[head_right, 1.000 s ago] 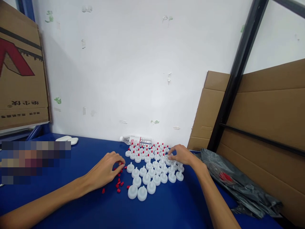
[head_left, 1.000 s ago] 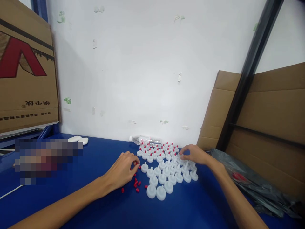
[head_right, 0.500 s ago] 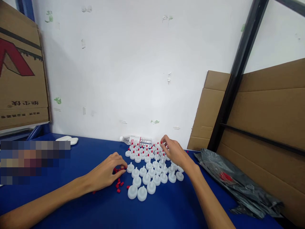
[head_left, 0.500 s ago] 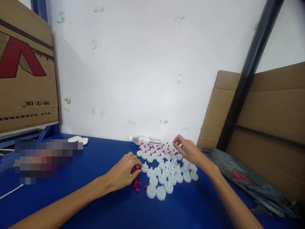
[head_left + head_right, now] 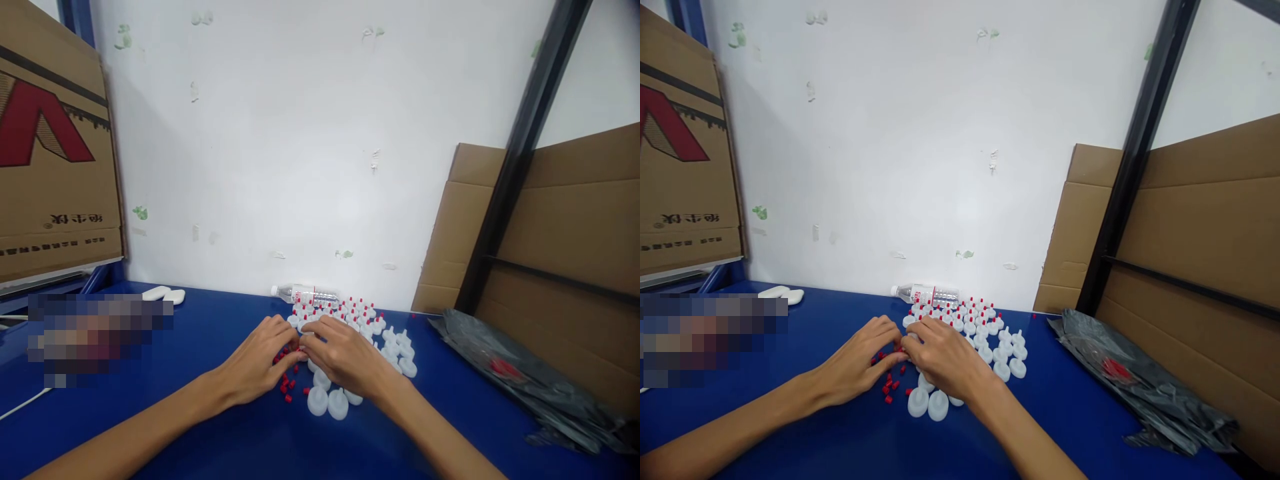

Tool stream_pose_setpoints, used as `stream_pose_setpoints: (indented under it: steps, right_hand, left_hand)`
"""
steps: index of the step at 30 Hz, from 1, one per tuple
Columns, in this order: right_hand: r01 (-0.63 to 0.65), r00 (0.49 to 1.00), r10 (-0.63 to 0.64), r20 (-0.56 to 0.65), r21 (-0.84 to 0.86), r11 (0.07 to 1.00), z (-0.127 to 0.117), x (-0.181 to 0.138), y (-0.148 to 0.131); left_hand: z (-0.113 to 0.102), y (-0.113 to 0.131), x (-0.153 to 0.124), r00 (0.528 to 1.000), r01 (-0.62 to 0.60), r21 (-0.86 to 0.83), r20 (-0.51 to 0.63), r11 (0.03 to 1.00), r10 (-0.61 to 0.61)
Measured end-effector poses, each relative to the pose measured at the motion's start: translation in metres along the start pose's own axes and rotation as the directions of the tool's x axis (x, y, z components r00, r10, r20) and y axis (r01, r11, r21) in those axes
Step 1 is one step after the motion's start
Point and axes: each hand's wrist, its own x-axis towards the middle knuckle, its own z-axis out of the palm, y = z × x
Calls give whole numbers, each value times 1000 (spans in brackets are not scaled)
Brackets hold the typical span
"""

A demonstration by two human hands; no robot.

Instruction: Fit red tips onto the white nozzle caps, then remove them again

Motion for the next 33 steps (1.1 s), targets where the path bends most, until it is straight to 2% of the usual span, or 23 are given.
stream_pose_setpoints:
  steps: [4, 9, 10, 12, 15, 19, 22, 25, 28, 33]
  right_hand:
    - [3, 998, -6, -67, -49, 999, 0, 3, -1]
    - [-23, 996, 6, -93, -185, 982, -5, -5, 24]
    - [-64, 994, 43, -103, -217, 974, -9, -10, 34]
    - [-239, 967, 213, -138, -216, 947, -19, -25, 56]
    - [-482, 876, 457, -156, -223, 847, -33, -47, 85]
    - [-586, 793, 609, 22, -242, 773, -37, -62, 104]
    - [-631, 714, 667, 213, -218, 745, -35, -64, 104]
    - [-666, 644, 680, 351, -180, 723, -34, -65, 104]
    - [-684, 606, 684, 405, -172, 708, -33, -67, 105]
    - [-708, 558, 702, 442, -187, 681, -31, -70, 104]
  left_hand:
    - [2, 0, 1, 999, -48, -33, -3, 998, 47]
    - [0, 0, 4, 998, 36, -153, -41, 988, -43]
    - [-1, -1, 4, 997, 59, -174, -44, 983, -68]
    - [-4, -5, 4, 994, 93, -173, -47, 981, -103]
    - [-7, -13, 3, 993, 100, -89, -46, 991, -105]
    - [-7, -16, 3, 991, 115, -74, -65, 991, -120]
    - [-6, -12, 3, 988, 111, -65, -100, 992, -117]
    - [-6, -8, 2, 994, 78, -28, -80, 997, -80]
    - [-3, -9, 1, 998, 49, -6, -38, 999, -49]
    - [1, -12, 1, 999, 22, -16, -35, 1000, -23]
